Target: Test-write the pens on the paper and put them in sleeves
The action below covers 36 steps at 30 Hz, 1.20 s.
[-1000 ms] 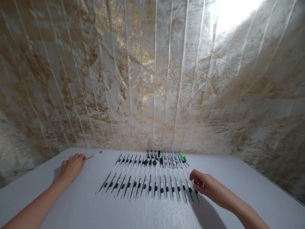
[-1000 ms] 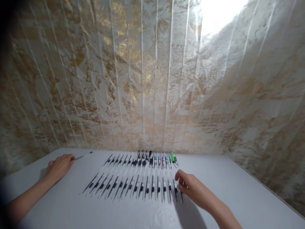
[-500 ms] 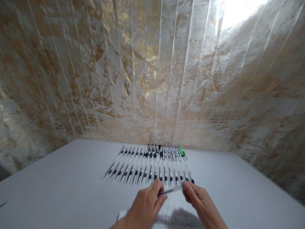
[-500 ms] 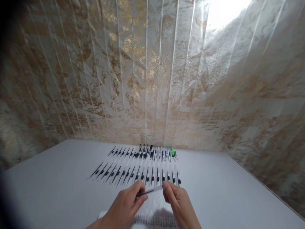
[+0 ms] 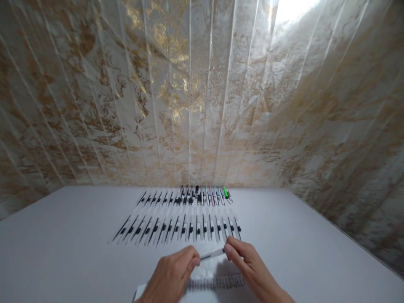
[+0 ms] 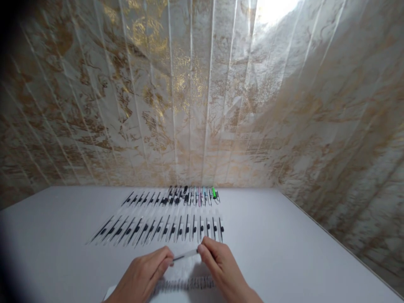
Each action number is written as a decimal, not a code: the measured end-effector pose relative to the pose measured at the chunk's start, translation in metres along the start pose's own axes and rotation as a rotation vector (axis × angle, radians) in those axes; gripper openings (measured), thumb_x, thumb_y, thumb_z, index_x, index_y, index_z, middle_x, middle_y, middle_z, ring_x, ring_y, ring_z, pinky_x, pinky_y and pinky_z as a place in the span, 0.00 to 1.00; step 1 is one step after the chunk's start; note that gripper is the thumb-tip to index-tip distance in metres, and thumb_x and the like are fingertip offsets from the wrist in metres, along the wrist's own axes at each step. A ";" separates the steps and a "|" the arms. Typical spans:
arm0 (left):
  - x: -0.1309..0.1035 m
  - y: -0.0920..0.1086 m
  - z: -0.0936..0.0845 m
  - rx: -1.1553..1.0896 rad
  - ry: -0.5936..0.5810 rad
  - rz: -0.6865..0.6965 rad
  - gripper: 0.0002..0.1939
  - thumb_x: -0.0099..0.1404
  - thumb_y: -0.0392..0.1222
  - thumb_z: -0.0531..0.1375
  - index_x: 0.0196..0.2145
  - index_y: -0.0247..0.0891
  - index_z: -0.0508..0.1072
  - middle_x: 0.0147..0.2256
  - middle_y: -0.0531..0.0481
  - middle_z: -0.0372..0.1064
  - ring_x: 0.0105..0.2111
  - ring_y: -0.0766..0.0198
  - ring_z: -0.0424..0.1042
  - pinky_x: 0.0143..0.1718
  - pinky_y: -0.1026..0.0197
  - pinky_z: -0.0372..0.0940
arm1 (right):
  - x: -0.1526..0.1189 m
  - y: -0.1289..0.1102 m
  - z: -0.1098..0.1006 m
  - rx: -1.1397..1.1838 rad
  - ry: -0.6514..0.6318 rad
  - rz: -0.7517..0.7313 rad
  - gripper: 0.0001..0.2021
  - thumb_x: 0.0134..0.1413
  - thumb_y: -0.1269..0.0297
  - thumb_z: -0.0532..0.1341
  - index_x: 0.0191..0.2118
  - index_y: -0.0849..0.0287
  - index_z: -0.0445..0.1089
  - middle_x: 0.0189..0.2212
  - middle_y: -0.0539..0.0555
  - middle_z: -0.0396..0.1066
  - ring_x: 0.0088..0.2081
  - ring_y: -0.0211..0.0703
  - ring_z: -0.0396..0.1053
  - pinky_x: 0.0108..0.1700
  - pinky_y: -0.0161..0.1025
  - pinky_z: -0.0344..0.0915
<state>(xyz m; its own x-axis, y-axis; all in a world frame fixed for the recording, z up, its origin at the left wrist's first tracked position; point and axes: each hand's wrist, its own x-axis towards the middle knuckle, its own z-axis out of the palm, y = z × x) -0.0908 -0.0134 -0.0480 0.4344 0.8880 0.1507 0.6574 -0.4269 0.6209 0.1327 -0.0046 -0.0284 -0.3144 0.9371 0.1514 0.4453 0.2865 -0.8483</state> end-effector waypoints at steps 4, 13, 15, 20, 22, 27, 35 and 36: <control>0.001 0.004 -0.004 0.028 0.051 -0.046 0.08 0.63 0.35 0.56 0.39 0.44 0.61 0.36 0.54 0.70 0.32 0.62 0.71 0.33 0.64 0.58 | 0.001 0.007 0.006 0.031 0.043 0.079 0.24 0.61 0.42 0.47 0.22 0.54 0.48 0.21 0.44 0.48 0.25 0.38 0.50 0.28 0.36 0.47; 0.001 0.003 -0.004 0.055 -0.008 -0.067 0.05 0.67 0.38 0.54 0.42 0.43 0.63 0.37 0.52 0.72 0.35 0.59 0.73 0.34 0.62 0.58 | 0.001 0.010 0.011 0.085 0.071 0.094 0.22 0.61 0.44 0.49 0.23 0.54 0.50 0.22 0.44 0.49 0.26 0.38 0.51 0.29 0.36 0.48; 0.001 0.004 -0.003 0.076 0.005 -0.061 0.06 0.65 0.35 0.54 0.40 0.42 0.62 0.37 0.52 0.70 0.33 0.60 0.72 0.33 0.62 0.58 | 0.001 0.009 0.011 0.090 0.078 0.101 0.22 0.61 0.44 0.49 0.23 0.54 0.50 0.22 0.44 0.49 0.26 0.38 0.50 0.29 0.36 0.48; 0.001 0.003 -0.002 0.071 -0.019 -0.029 0.13 0.73 0.41 0.43 0.35 0.43 0.64 0.34 0.52 0.70 0.33 0.60 0.72 0.34 0.61 0.59 | 0.000 0.005 0.009 0.087 0.072 0.077 0.22 0.60 0.43 0.49 0.24 0.54 0.52 0.22 0.44 0.50 0.27 0.39 0.52 0.30 0.36 0.49; 0.001 0.003 -0.001 0.038 -0.002 -0.027 0.07 0.71 0.40 0.47 0.41 0.43 0.64 0.39 0.51 0.71 0.38 0.59 0.73 0.38 0.61 0.61 | -0.001 0.005 0.009 0.081 0.057 0.064 0.22 0.60 0.43 0.49 0.24 0.55 0.53 0.22 0.45 0.51 0.27 0.40 0.53 0.31 0.36 0.50; 0.001 0.007 -0.003 0.059 -0.004 -0.048 0.07 0.69 0.36 0.47 0.37 0.42 0.62 0.36 0.50 0.70 0.34 0.59 0.72 0.36 0.60 0.61 | -0.001 0.005 0.007 0.073 0.037 0.035 0.20 0.62 0.45 0.50 0.26 0.55 0.56 0.23 0.45 0.54 0.28 0.40 0.55 0.31 0.36 0.51; 0.000 0.009 -0.006 -0.064 -0.030 -0.060 0.13 0.72 0.43 0.44 0.38 0.43 0.66 0.36 0.51 0.72 0.35 0.60 0.71 0.37 0.61 0.59 | 0.001 0.008 0.004 0.069 0.067 -0.045 0.16 0.63 0.50 0.52 0.32 0.56 0.63 0.25 0.46 0.60 0.28 0.40 0.58 0.32 0.36 0.54; 0.000 0.011 -0.007 -0.096 -0.031 -0.056 0.13 0.72 0.44 0.44 0.38 0.42 0.67 0.35 0.52 0.72 0.35 0.60 0.71 0.37 0.62 0.58 | 0.001 0.009 0.005 0.104 0.068 -0.042 0.16 0.63 0.49 0.52 0.32 0.56 0.64 0.24 0.46 0.60 0.27 0.39 0.58 0.31 0.36 0.54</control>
<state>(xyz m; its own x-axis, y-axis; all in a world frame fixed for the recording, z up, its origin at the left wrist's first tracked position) -0.0885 -0.0167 -0.0358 0.4181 0.9038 0.0909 0.6201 -0.3572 0.6985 0.1323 -0.0023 -0.0381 -0.2719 0.9371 0.2190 0.3421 0.3068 -0.8881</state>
